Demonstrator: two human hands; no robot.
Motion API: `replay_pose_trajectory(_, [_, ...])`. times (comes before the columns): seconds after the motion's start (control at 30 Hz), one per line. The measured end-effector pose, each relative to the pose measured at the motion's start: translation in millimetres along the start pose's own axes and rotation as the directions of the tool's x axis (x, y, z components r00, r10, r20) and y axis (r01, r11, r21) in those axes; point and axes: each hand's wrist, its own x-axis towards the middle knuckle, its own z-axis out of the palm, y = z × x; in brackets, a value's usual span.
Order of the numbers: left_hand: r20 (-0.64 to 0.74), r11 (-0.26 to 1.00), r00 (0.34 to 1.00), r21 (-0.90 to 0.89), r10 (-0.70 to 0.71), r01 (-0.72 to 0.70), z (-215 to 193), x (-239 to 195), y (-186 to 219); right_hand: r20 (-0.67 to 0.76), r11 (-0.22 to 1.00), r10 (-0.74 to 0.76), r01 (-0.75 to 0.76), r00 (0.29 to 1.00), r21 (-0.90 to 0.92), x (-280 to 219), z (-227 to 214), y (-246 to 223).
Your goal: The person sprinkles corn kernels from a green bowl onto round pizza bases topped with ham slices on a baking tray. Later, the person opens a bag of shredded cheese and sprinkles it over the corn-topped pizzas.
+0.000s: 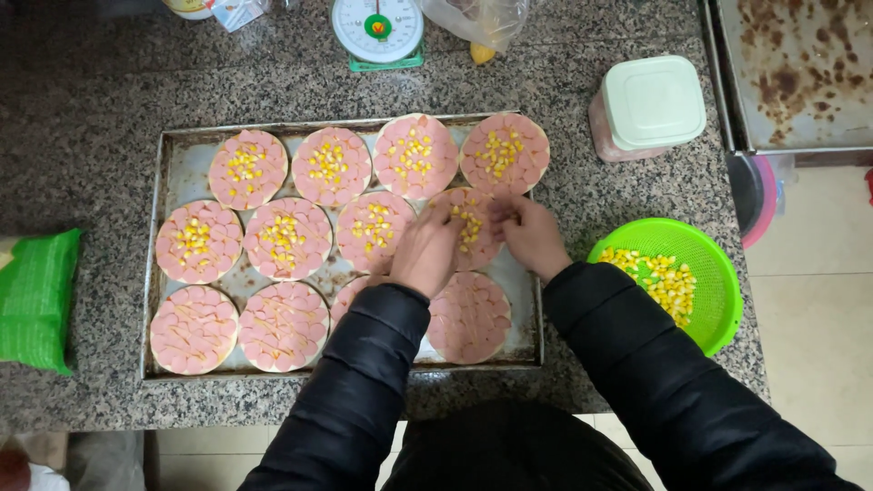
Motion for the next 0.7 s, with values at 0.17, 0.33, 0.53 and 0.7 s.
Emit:
replay_pose_trajectory(0.17, [0.042,0.998,0.999,0.063,-0.018,0.016,23,-7,-6,-0.043,0.995,-0.038,0.034,0.998,-0.09,-2,5,-5])
replay_pose_trajectory(0.33, [0.036,0.996,0.996,0.025,-0.084,0.083,34,-12,-29,-0.045,1.0,0.003,-0.002,0.999,0.01,-5,1,-12])
replay_pose_trajectory(0.53, [0.0,0.976,0.987,-0.15,-0.16,0.158,-16,-5,-29,0.008,1.0,-0.025,0.025,1.0,-0.003,-8,-3,-19])
replay_pose_trajectory(0.7, [0.009,0.969,0.988,-0.197,-0.151,0.15,-35,-4,-11,-0.016,0.996,-0.005,0.004,1.0,-0.09,-9,1,-16])
